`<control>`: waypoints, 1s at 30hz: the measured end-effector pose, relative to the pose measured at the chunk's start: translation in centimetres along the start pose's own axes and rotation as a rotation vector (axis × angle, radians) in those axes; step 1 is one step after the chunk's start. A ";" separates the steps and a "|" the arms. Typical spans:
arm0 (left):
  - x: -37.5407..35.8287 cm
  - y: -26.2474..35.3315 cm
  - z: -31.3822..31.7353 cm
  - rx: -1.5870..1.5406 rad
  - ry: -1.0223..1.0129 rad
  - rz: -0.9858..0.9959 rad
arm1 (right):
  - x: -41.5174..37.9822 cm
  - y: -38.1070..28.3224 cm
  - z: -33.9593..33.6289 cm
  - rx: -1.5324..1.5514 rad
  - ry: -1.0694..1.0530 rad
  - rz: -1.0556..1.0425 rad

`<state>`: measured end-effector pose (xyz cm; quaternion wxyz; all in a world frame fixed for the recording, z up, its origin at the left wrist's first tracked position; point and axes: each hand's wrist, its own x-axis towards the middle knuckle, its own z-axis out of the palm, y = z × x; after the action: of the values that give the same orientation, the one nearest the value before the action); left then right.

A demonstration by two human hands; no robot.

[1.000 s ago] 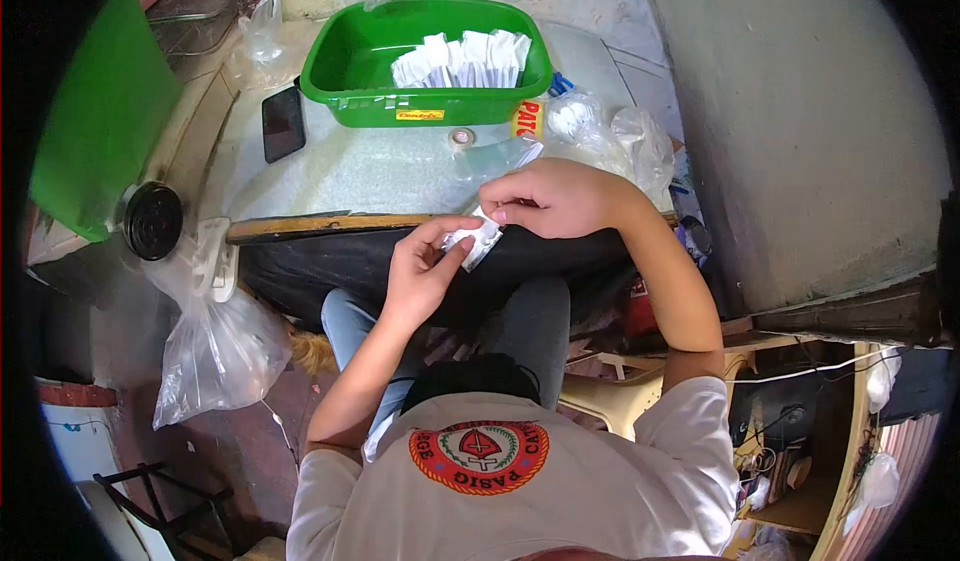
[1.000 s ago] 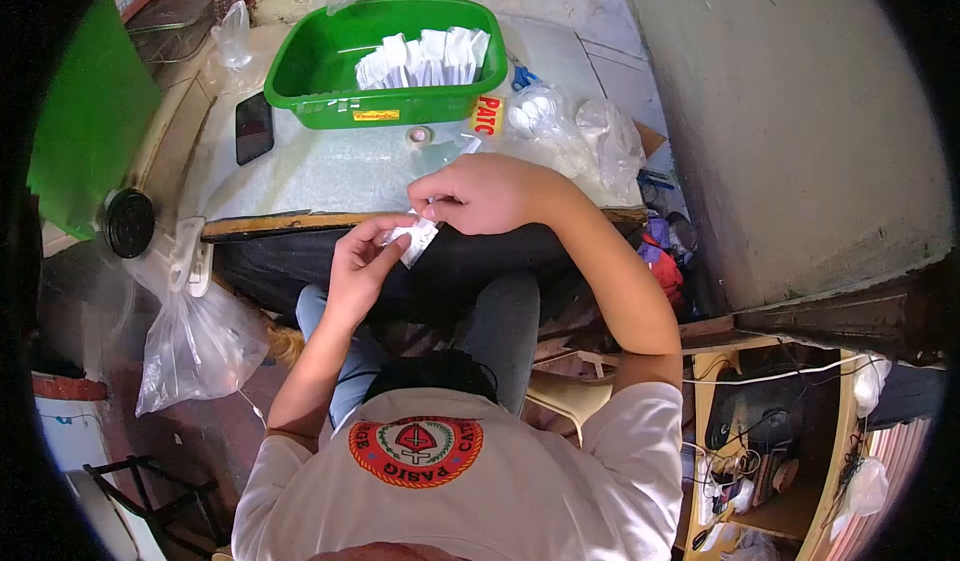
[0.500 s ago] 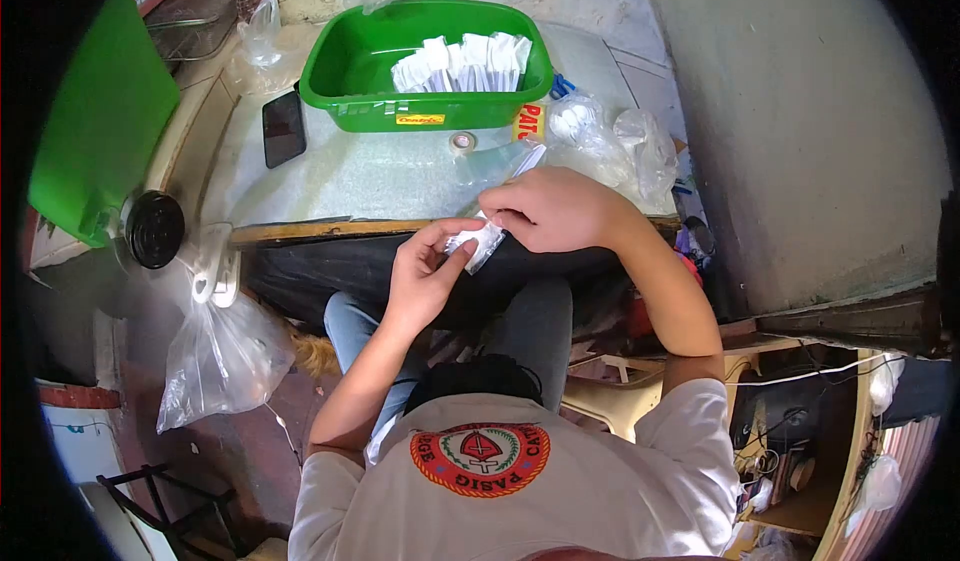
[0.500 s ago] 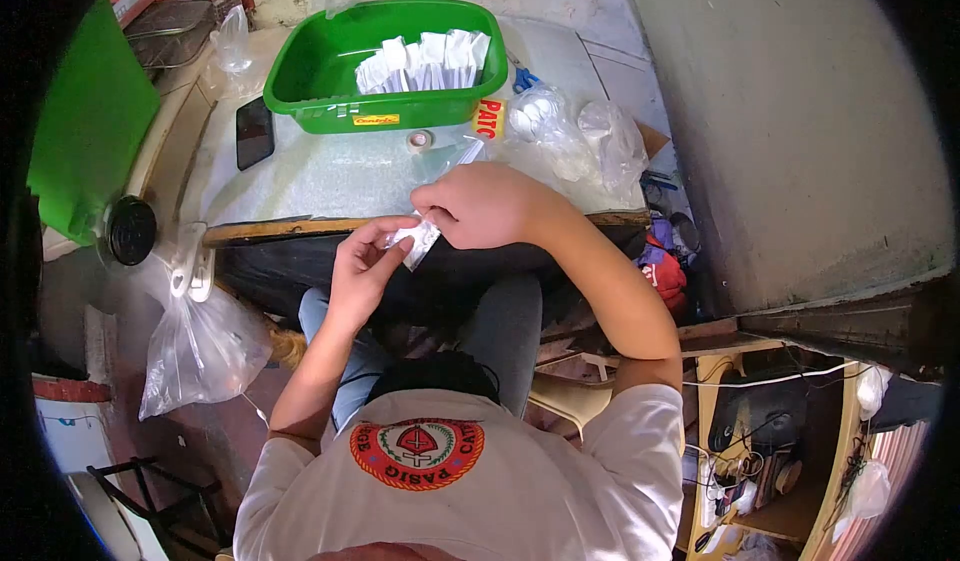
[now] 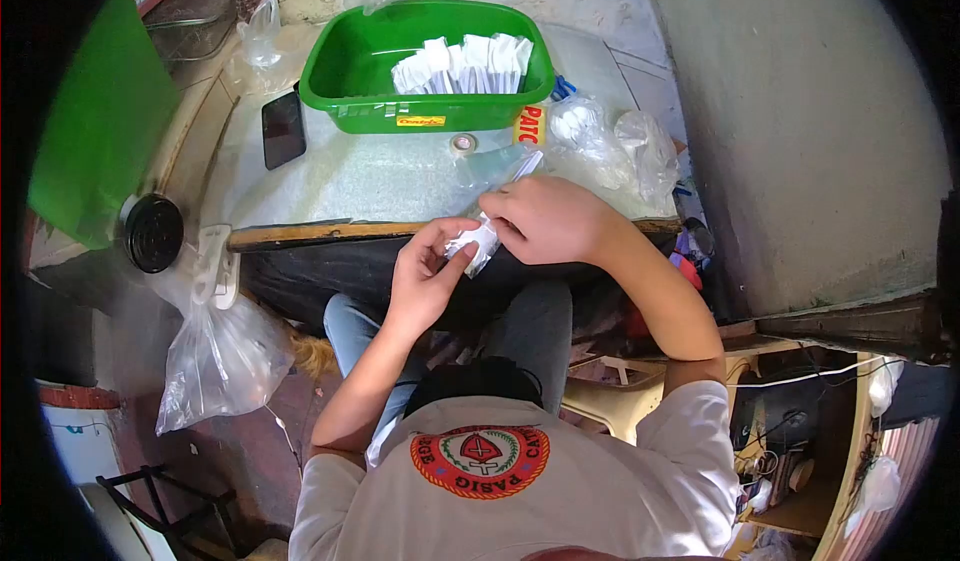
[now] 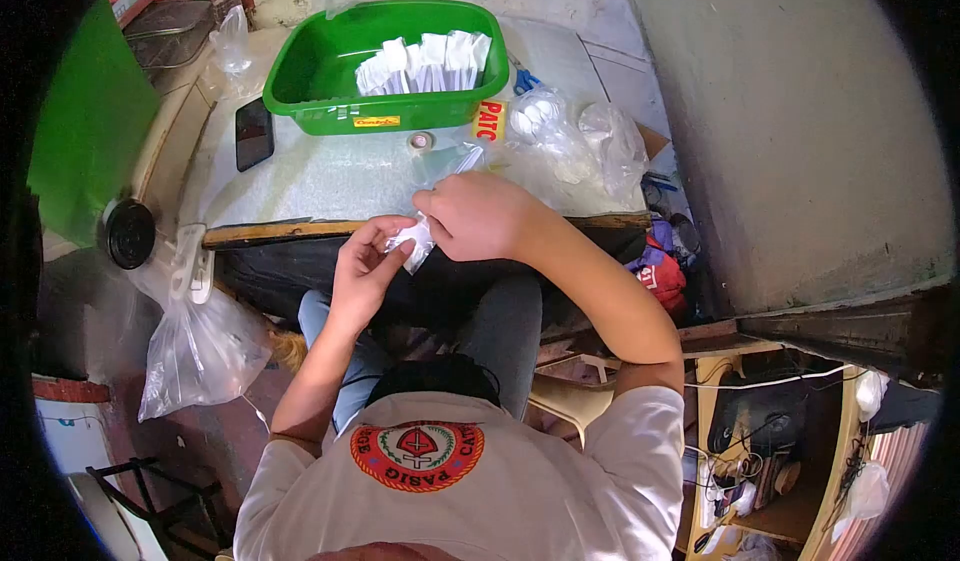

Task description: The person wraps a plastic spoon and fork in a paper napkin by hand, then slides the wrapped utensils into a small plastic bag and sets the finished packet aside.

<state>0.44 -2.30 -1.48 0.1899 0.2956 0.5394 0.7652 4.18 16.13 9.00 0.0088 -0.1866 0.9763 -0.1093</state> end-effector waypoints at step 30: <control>-0.8 0.8 0.2 -0.072 -0.021 0.037 | -1.1 -1.4 -1.6 -0.072 0.056 0.083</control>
<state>1.19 -2.87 -0.89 0.1920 0.3066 0.5038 0.7844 5.59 15.58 10.81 -0.0207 -0.1431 0.9864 -0.0787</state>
